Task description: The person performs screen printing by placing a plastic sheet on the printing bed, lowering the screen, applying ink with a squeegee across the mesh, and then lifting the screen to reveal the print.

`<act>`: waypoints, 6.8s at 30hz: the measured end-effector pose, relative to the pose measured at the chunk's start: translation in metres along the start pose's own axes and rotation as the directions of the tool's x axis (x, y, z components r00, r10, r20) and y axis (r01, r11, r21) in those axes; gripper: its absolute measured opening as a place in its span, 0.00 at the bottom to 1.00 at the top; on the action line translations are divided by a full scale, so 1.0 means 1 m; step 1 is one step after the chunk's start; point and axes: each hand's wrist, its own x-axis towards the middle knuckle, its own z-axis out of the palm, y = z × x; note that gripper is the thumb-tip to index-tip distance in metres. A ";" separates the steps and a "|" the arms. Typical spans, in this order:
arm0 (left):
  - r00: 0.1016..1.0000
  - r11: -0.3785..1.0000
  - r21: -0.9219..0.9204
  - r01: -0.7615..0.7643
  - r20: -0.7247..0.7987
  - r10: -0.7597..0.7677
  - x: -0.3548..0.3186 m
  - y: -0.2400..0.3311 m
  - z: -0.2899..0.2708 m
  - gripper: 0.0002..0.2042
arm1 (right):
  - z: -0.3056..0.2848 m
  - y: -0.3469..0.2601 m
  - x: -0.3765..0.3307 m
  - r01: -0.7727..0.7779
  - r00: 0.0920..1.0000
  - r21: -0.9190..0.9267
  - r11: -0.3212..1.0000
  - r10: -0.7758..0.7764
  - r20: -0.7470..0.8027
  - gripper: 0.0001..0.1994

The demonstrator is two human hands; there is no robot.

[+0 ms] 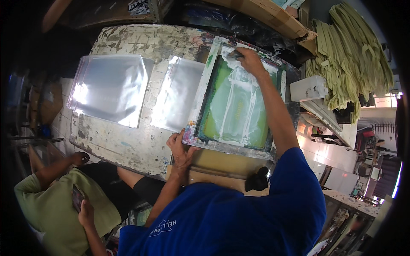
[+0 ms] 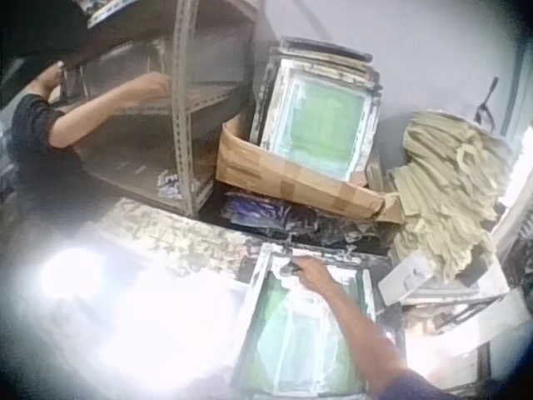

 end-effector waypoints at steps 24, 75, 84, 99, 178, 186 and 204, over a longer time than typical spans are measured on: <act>1.000 0.999 -0.028 0.028 0.012 -0.028 -0.002 -0.001 0.001 0.50 | 0.014 -0.079 -0.122 -0.092 0.995 -0.270 0.959 0.077 -0.067 0.14; 0.999 0.999 -0.012 0.043 0.023 -0.043 -0.002 0.000 0.002 0.49 | 0.015 -0.065 -0.119 -0.193 0.969 -0.373 0.908 0.117 -0.217 0.17; 1.000 1.000 -0.013 -0.011 0.000 0.011 0.000 -0.002 0.001 0.49 | -0.031 -0.045 -0.078 -0.245 0.968 -0.328 0.912 0.212 -0.134 0.17; 0.999 1.000 0.010 -0.011 0.044 0.011 0.002 0.000 -0.003 0.47 | -0.007 -0.022 -0.077 -0.186 0.980 -0.317 0.930 0.153 -0.126 0.17; 0.985 0.819 0.567 0.088 -0.174 0.015 0.065 0.003 -0.004 0.13 | -0.239 -0.256 -0.072 -0.090 0.944 -0.253 0.963 0.002 -0.330 0.20; 0.909 0.992 0.106 -0.067 -0.404 0.104 0.124 0.065 -0.028 0.06 | -0.240 -0.257 -0.071 -0.113 0.937 -0.253 0.961 0.018 -0.348 0.21; 0.905 0.987 -0.097 -0.126 -0.419 0.075 0.154 0.069 -0.121 0.35 | -0.203 -0.256 -0.113 -0.129 0.939 -0.327 0.936 0.009 -0.344 0.19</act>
